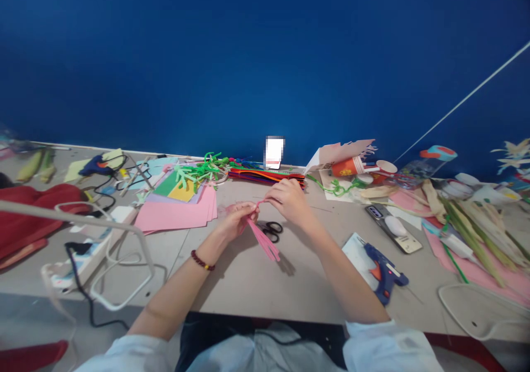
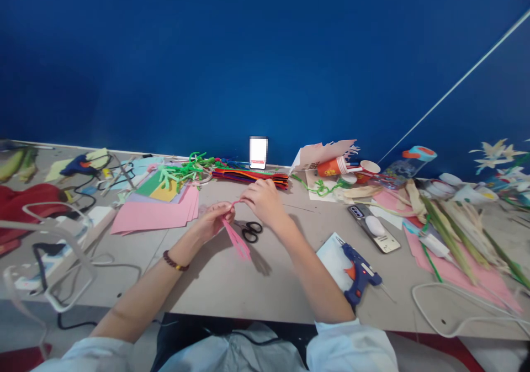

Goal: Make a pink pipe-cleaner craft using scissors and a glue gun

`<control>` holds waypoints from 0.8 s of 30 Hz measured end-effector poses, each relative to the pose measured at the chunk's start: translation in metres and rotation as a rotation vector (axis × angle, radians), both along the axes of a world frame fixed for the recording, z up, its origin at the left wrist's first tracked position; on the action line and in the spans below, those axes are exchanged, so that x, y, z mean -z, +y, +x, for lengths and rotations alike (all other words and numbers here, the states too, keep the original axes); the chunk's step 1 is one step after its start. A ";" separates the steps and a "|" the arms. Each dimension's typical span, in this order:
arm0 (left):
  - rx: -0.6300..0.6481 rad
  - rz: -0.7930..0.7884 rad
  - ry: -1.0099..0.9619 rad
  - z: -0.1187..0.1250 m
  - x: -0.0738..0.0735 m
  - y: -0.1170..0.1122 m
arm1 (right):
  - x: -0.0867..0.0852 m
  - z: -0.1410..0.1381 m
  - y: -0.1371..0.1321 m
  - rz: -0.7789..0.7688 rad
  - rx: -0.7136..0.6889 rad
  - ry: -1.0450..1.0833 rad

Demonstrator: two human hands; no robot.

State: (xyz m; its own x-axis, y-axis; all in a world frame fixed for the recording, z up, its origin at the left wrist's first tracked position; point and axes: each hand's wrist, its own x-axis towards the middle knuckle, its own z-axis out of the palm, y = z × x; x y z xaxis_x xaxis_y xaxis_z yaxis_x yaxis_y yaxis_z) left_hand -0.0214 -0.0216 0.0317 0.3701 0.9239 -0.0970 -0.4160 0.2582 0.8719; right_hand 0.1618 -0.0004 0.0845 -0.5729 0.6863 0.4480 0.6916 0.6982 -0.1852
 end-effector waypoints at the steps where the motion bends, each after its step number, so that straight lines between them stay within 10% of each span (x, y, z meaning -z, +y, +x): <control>1: 0.006 0.006 0.031 -0.001 0.001 0.001 | 0.000 0.000 0.000 0.015 0.002 0.002; 17: -0.113 0.021 0.150 0.000 0.005 0.003 | 0.000 -0.001 0.000 -0.008 -0.060 0.096; 24: -0.172 0.019 0.027 -0.001 0.008 0.007 | -0.008 0.013 -0.005 0.061 0.159 0.437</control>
State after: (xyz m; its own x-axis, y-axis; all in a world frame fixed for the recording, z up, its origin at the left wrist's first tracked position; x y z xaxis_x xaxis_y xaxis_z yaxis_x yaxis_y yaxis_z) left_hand -0.0225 -0.0151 0.0236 0.2038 0.9752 -0.0865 -0.4287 0.1683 0.8876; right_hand 0.1744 -0.0053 0.0927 -0.2112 0.7152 0.6662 0.6571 0.6085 -0.4450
